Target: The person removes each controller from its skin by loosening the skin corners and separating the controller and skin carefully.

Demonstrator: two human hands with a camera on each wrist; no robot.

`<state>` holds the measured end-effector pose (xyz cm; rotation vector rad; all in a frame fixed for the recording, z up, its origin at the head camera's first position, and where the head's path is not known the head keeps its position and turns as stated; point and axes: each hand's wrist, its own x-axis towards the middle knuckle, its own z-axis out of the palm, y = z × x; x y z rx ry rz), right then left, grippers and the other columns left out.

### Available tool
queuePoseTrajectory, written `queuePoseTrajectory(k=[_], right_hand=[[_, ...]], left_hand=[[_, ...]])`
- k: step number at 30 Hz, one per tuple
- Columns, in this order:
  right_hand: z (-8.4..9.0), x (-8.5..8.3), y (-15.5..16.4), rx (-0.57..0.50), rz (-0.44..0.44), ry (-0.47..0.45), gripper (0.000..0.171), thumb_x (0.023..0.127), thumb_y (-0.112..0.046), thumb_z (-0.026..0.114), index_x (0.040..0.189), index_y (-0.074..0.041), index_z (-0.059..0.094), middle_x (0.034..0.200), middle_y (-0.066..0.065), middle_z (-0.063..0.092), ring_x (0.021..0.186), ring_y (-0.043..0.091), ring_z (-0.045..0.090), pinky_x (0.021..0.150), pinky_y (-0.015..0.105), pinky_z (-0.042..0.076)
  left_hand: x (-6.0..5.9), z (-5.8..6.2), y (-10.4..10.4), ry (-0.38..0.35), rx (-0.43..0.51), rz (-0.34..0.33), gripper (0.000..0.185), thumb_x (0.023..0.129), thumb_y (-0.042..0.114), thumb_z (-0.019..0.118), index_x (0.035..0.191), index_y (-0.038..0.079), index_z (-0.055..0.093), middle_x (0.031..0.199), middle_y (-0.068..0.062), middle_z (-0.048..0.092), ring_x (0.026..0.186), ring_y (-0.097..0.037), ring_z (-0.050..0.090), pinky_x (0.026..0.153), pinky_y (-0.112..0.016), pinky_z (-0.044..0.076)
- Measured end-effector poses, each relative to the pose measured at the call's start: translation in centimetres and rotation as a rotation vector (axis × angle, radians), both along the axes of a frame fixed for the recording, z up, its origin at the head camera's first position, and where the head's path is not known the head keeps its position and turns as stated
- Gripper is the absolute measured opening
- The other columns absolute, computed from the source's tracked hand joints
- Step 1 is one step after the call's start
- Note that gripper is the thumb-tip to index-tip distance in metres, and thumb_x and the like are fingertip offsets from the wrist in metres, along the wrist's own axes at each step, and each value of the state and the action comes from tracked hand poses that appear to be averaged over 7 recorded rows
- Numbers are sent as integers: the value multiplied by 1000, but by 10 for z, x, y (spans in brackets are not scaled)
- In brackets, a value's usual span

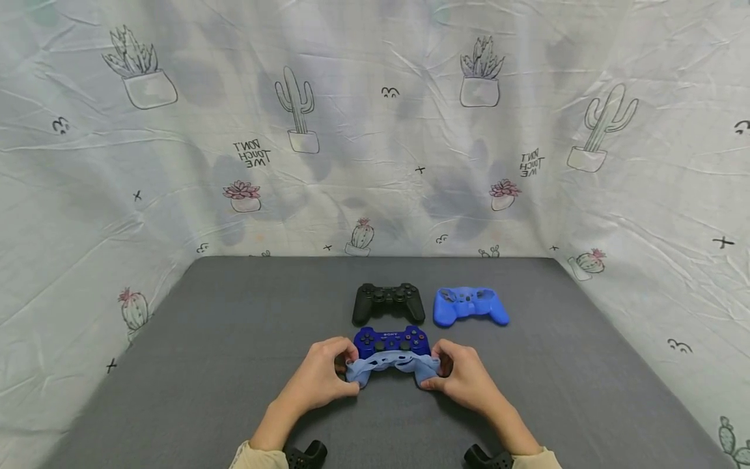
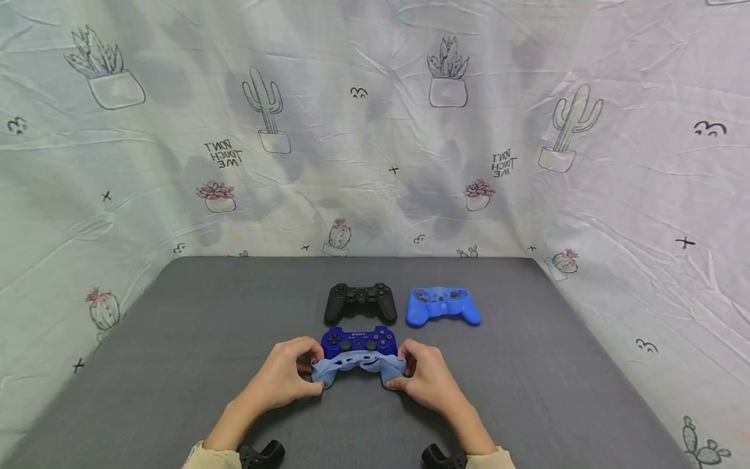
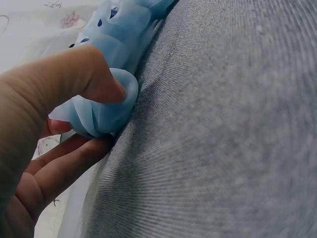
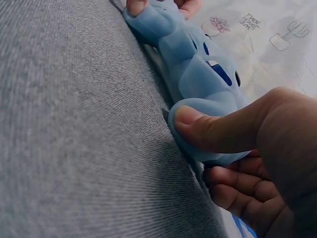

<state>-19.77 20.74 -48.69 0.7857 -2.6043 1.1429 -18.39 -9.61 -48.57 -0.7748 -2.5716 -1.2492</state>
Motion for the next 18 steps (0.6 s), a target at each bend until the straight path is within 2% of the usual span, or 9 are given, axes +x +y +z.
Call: queuePoseTrajectory(k=[5,9,18], right_hand=[[0,0,1,-2,16,21,44,62,-18,95,85,-18,57,65,-7,55,56,4,51,50,25,44],[0,-1,1,-3,11,-2,45,62,-17,95,86,-17,57,65,-6,56,56,4,52,50,25,45],[0,-1,2,-11,-4,-80,46,65,-13,93,91,-17,55,72,-4,57,59,7,55,54,27,49]], left_hand=[[-1,-1,0,33,-5,-7,38,62,3,85,84,21,59,83,9,55,71,-10,58,62,-25,52],[-1,-2,0,33,12,-17,37,63,2,84,84,20,60,83,8,55,71,-10,58,62,-25,53],[-1,-3,1,-44,48,-6,44,66,1,84,96,20,59,96,7,52,85,-14,55,70,-25,54]])
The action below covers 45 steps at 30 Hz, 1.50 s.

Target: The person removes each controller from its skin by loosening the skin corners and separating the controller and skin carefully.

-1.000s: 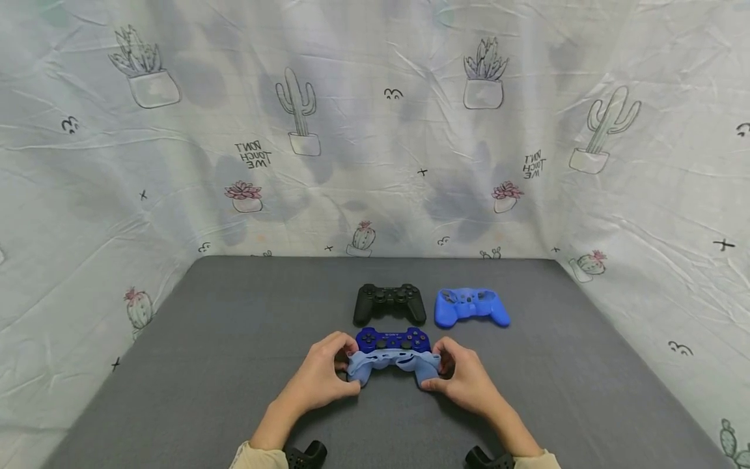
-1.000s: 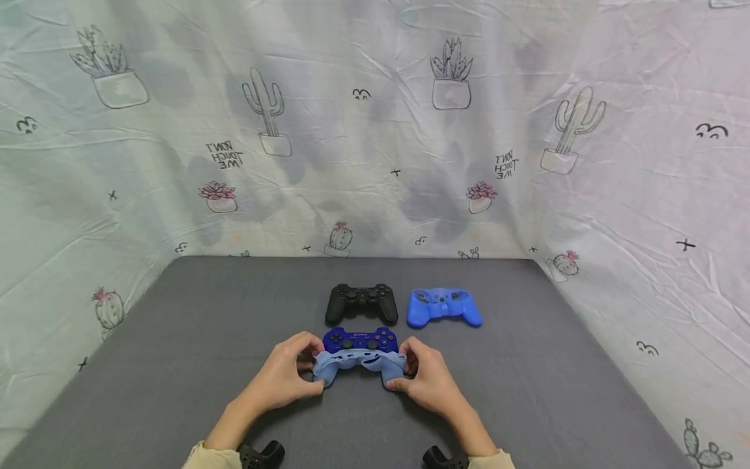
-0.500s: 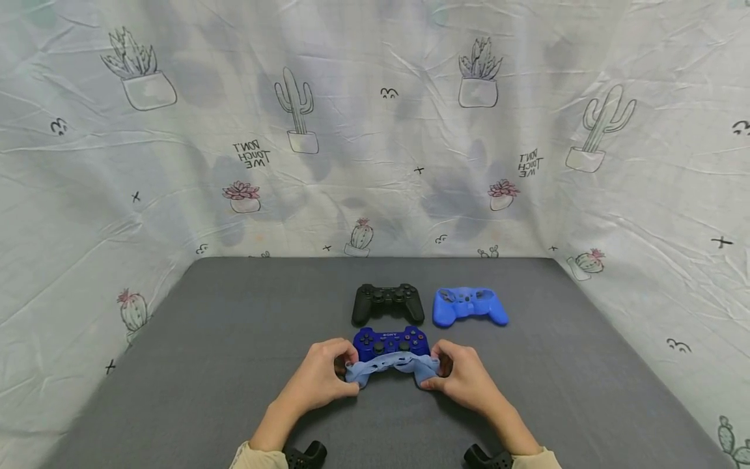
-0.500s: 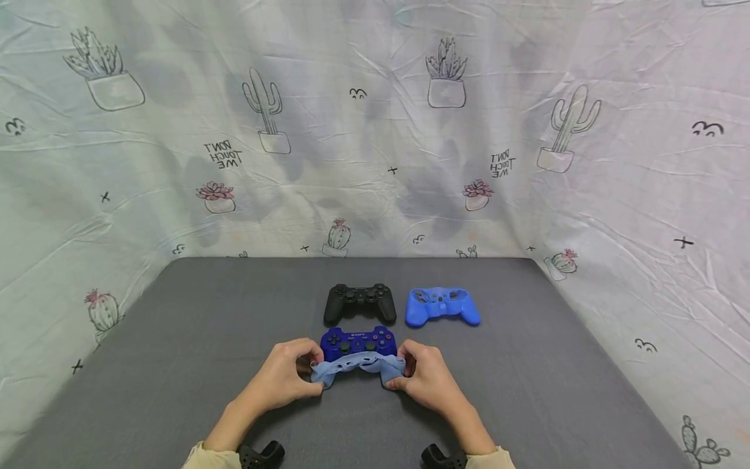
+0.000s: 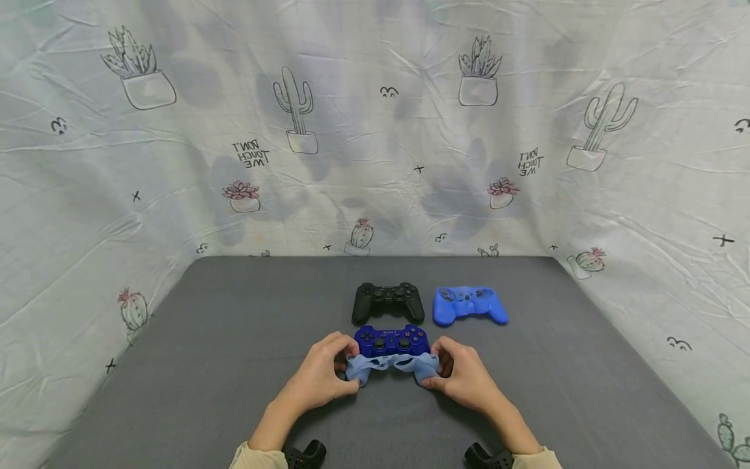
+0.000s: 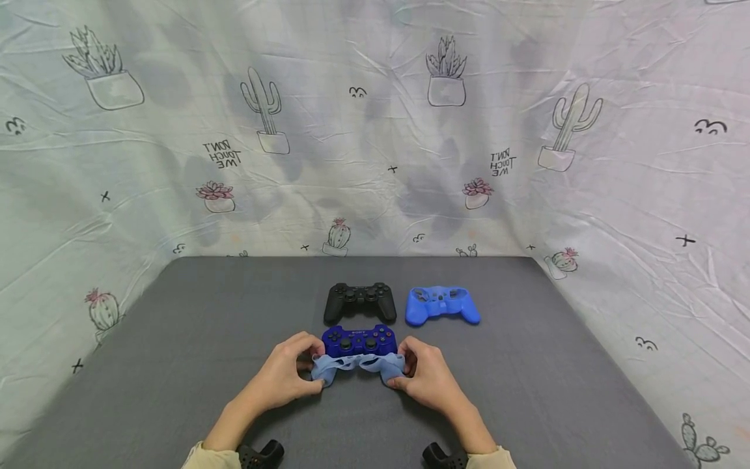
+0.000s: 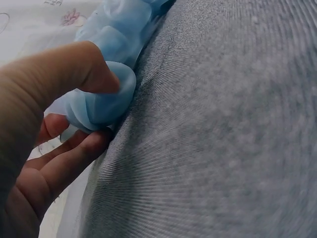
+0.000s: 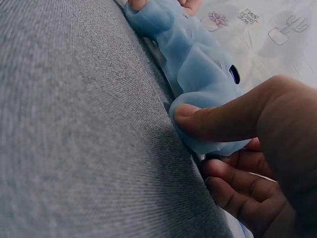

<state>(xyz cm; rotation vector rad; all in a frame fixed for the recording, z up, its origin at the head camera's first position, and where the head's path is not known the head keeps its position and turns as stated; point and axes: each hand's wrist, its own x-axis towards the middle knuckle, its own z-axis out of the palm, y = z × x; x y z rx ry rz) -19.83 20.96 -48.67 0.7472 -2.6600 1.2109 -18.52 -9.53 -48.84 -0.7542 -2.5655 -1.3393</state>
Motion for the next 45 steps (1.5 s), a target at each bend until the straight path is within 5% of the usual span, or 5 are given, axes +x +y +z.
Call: queuePoseTrajectory(k=[12,26,45], right_hand=[[2,1,2,8,33,-24,48,68,-20,92,96,-16,54,78,-3,58,65,12,57,57,27,48],[-1,0,1,-14,13,23,47,65,-10,92,92,-17,54,70,-4,56,59,7,54,53,26,47],[-2,0,3,9,26,-41,48,67,-18,93,94,-16,53,73,-5,57,63,10,56,58,27,47]], left_hand=[[2,3,2,-116,11,63,44,68,4,84,100,11,55,98,-2,52,90,-17,56,72,-23,54],[3,6,1,-93,-42,52,36,68,9,85,91,14,57,85,3,57,68,-5,64,63,-23,54],[2,-1,2,-53,-52,68,33,67,8,84,88,14,59,79,5,57,64,-4,60,60,-24,53]])
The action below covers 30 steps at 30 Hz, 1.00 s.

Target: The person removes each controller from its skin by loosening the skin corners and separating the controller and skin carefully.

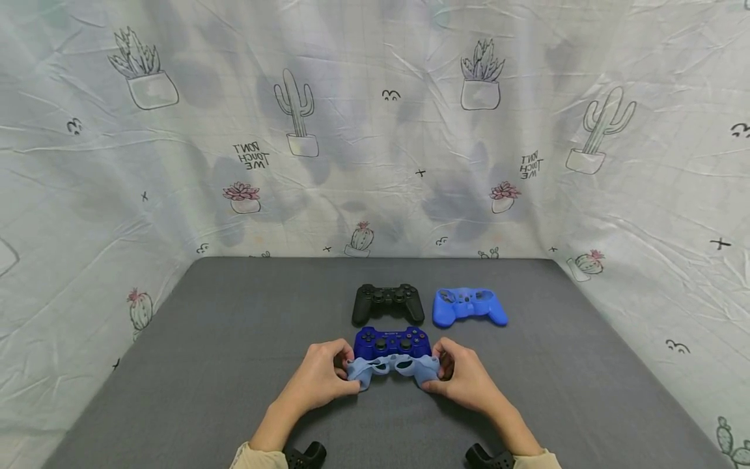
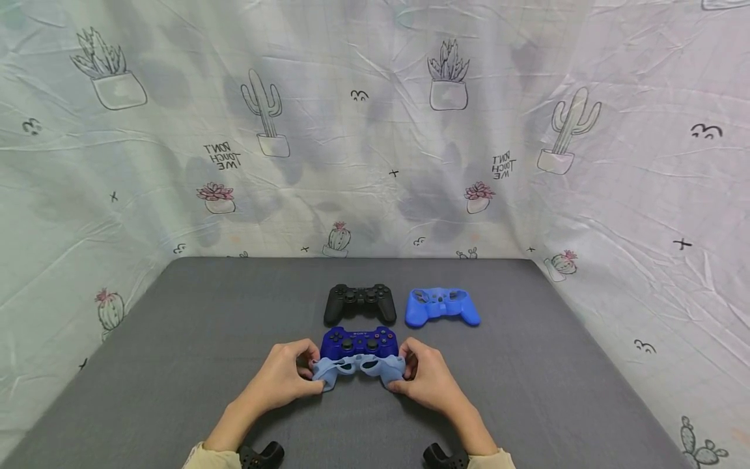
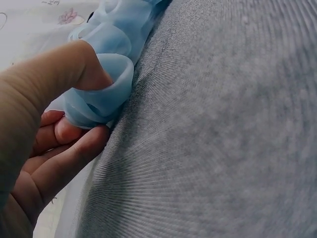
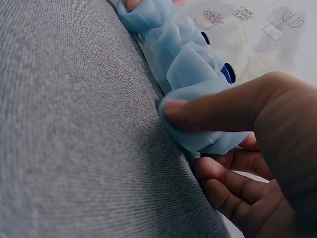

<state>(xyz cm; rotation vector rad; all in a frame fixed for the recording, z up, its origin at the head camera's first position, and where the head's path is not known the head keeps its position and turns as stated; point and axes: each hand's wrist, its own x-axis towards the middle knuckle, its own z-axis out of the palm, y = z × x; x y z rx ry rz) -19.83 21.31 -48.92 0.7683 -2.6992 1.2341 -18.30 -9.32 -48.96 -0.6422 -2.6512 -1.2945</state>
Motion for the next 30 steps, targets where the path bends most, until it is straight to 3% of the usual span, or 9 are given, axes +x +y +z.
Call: queuePoseTrajectory(k=[6,30], right_hand=[[-1,0,1,8,12,15,48,68,-23,93,93,-18,53,72,-5,57,61,9,55,57,27,46],[2,0,1,-14,-2,24,45,62,-16,95,84,-18,56,66,-2,57,56,9,53,50,27,46]], left_hand=[[2,0,1,-7,13,-1,33,68,7,83,88,14,58,79,4,57,64,-5,60,60,-25,52],[3,3,3,5,8,4,30,68,4,83,84,14,59,76,5,57,62,-4,57,58,-25,51]])
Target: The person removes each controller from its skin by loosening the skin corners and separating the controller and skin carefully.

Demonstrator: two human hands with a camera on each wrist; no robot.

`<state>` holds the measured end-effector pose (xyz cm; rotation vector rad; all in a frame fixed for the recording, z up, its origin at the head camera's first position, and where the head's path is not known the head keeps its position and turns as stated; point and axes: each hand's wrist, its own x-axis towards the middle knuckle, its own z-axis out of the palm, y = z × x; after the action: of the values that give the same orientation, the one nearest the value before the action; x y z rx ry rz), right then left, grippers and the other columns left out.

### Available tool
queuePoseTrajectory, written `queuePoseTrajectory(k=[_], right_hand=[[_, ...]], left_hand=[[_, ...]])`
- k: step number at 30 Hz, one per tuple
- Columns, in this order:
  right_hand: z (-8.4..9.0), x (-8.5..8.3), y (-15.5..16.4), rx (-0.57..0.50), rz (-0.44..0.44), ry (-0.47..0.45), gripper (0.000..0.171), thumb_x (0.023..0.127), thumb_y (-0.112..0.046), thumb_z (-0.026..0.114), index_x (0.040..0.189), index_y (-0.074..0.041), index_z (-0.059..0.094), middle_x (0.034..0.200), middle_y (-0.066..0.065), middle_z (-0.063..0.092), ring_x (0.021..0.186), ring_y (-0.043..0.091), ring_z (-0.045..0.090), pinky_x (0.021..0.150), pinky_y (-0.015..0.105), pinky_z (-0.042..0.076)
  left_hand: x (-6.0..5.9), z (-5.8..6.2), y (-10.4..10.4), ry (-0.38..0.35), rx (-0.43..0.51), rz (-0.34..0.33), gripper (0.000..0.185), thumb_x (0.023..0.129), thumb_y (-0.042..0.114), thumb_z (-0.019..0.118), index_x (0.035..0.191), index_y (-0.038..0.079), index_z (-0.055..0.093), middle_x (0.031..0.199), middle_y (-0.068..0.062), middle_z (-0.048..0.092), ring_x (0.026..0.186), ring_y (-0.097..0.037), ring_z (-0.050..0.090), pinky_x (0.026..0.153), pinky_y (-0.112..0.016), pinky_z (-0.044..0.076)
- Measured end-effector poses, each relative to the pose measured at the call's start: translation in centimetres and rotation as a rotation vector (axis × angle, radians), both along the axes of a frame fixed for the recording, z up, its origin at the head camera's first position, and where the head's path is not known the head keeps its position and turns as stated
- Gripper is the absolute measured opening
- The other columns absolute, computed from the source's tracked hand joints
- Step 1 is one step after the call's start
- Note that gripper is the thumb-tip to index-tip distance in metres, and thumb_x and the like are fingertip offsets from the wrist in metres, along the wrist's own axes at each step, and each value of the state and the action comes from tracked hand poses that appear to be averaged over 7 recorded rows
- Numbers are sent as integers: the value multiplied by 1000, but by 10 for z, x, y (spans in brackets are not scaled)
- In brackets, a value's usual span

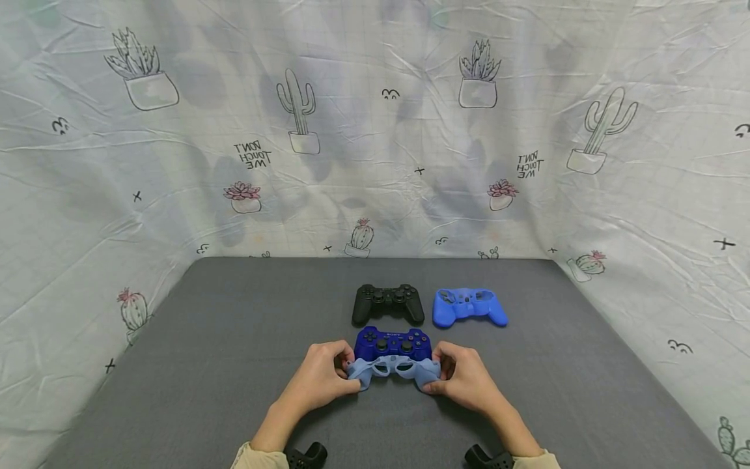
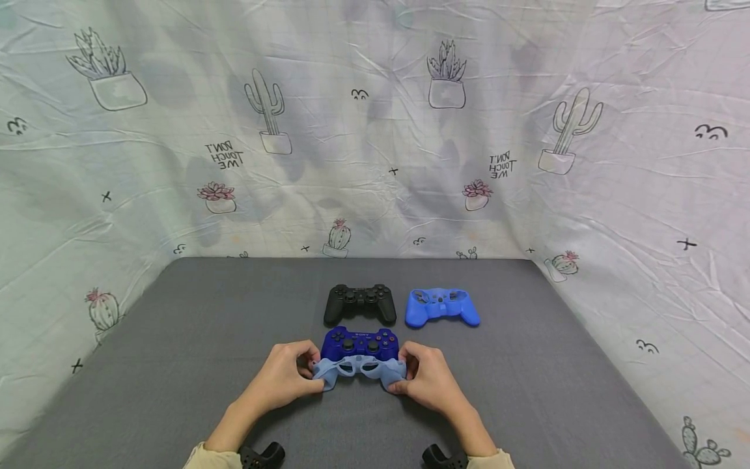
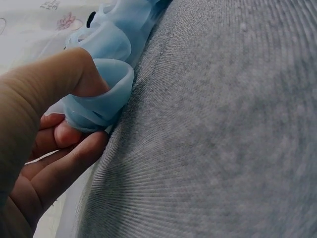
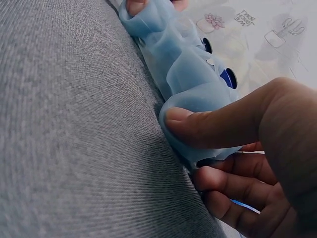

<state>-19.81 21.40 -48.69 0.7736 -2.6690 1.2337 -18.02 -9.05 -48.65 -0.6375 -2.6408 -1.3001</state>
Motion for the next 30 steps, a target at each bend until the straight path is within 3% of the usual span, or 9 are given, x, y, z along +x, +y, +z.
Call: queuePoseTrajectory(k=[12,19,30], right_hand=[[3,2,-1,17,-8,-24,41,62,-15,94,83,-19,59,64,-8,55,56,8,52,50,27,45],[5,4,-3,-19,25,-37,34,65,-10,91,82,-20,62,63,-7,57,54,8,53,49,26,45],[4,4,-4,-37,72,-27,34,67,-5,90,81,-19,61,64,-6,57,55,8,54,49,27,46]], left_hand=[[0,-1,1,28,-17,23,28,68,5,82,81,16,60,73,6,57,60,-4,54,57,-25,49],[1,0,2,22,-8,-9,26,69,5,81,81,16,60,73,10,58,63,-4,56,58,-25,51],[1,1,2,8,-19,-7,26,70,5,81,83,16,61,73,10,58,63,-5,55,59,-25,50]])
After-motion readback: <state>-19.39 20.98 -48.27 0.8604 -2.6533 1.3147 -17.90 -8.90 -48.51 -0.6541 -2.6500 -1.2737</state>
